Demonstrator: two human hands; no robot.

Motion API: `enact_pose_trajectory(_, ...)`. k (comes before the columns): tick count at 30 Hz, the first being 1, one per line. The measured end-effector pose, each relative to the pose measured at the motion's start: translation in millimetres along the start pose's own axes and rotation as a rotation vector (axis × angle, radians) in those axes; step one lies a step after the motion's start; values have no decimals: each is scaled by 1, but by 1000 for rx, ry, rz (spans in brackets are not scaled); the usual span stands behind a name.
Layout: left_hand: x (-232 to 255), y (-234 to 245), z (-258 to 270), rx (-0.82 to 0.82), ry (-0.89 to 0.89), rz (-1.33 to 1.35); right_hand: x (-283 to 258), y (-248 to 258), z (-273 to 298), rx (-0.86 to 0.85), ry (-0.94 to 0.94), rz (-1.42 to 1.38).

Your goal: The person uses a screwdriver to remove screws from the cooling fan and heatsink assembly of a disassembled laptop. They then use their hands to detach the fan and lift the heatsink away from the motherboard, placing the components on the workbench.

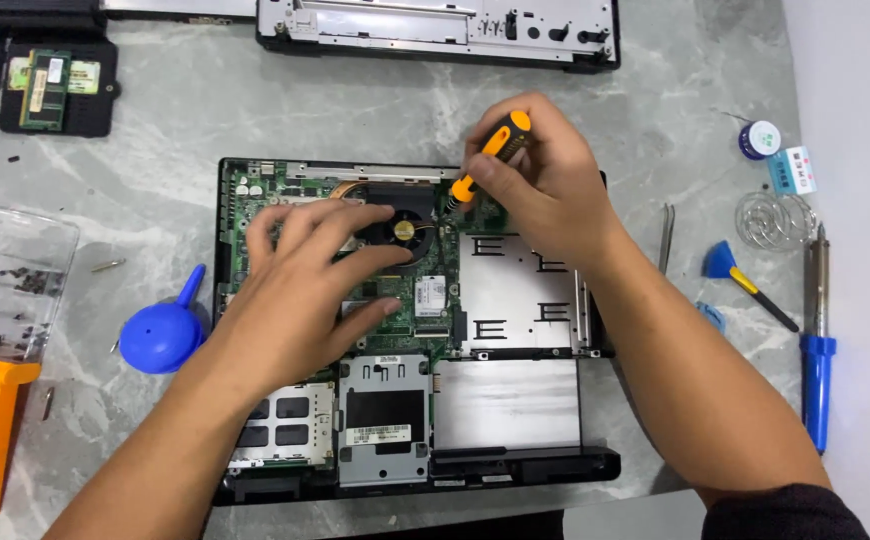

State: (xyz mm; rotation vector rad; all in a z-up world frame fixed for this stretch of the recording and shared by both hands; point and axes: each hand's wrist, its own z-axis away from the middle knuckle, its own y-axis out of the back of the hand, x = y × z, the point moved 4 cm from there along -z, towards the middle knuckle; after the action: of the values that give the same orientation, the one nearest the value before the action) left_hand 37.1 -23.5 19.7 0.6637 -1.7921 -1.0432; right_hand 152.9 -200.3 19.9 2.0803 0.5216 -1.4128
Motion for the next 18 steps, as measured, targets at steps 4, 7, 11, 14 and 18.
enact_pose_trajectory(4,1,1,0,19,-13,-23,-3,1,-1,37,55,12)
enact_pose_trajectory(7,0,1,0,32,-13,-11,-5,-1,0,38,92,163)
enact_pose_trajectory(11,-4,0,3,80,-29,-1,-8,-5,-1,10,99,325)
enact_pose_trajectory(14,-7,-2,2,59,-8,-1,-3,-4,-1,8,59,338)
enact_pose_trajectory(18,-8,-2,3,65,-10,6,2,-2,-1,27,41,345)
